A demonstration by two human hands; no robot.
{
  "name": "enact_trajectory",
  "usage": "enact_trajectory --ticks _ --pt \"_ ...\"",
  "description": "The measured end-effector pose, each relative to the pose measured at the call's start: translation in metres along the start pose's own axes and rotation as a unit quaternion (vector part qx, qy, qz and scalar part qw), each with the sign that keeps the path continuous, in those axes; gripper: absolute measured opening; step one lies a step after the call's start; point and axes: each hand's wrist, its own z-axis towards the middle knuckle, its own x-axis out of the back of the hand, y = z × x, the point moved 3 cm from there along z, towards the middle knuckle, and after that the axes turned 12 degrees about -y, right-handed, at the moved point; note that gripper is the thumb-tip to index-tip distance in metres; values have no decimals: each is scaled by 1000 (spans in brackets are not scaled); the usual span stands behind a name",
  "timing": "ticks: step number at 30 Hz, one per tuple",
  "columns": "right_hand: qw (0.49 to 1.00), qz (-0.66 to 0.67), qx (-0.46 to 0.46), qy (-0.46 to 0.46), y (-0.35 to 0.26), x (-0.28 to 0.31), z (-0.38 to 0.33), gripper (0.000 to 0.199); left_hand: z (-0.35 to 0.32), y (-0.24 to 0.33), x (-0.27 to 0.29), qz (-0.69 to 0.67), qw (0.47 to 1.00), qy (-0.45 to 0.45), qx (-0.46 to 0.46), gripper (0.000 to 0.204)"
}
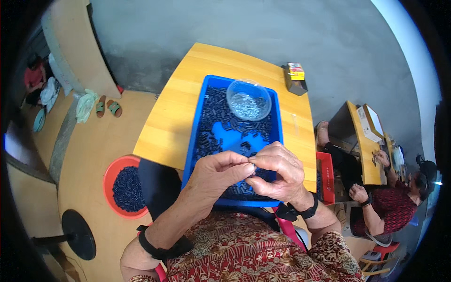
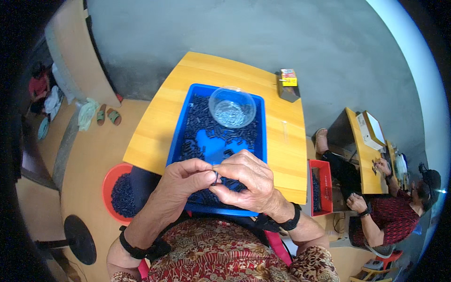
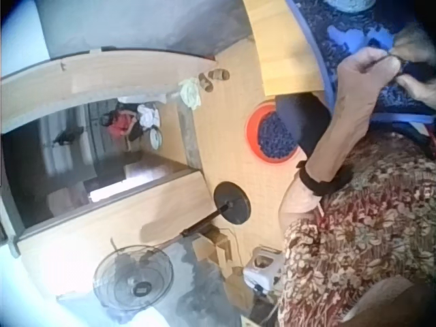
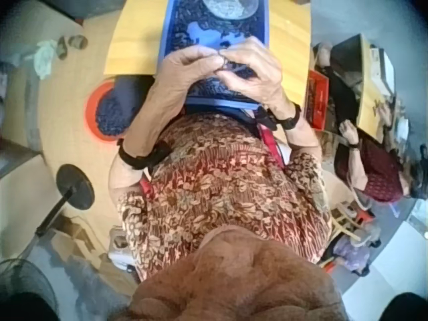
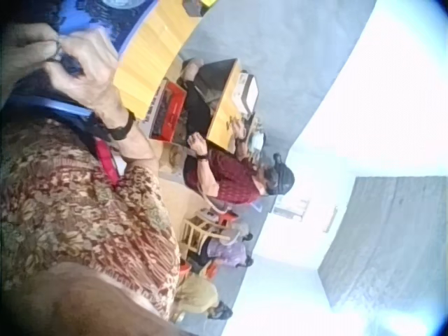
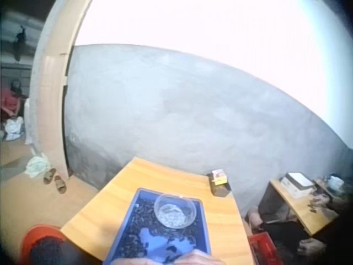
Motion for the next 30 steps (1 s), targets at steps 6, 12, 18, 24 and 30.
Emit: enact_trajectory --ticks 6,12,18,24,30 --pt "994 -7 -28 -108 -4 -10 5 64 -45 30 35 21 994 107 -27 13" --pt "986 -20 -76 -145 13 -9 -2 30 -142 31 147 38 925 342 -158 19" --pt "982 -24 -88 -168 15 -15 0 27 -251 -42 264 53 827 559 20 57" --pt "973 -32 -89 -210 18 -14 -3 18 -272 -90 294 -1 824 567 19 51" --pt "959 -41 -116 -256 45 -9 -8 17 -213 -47 233 -56 899 428 -72 31"
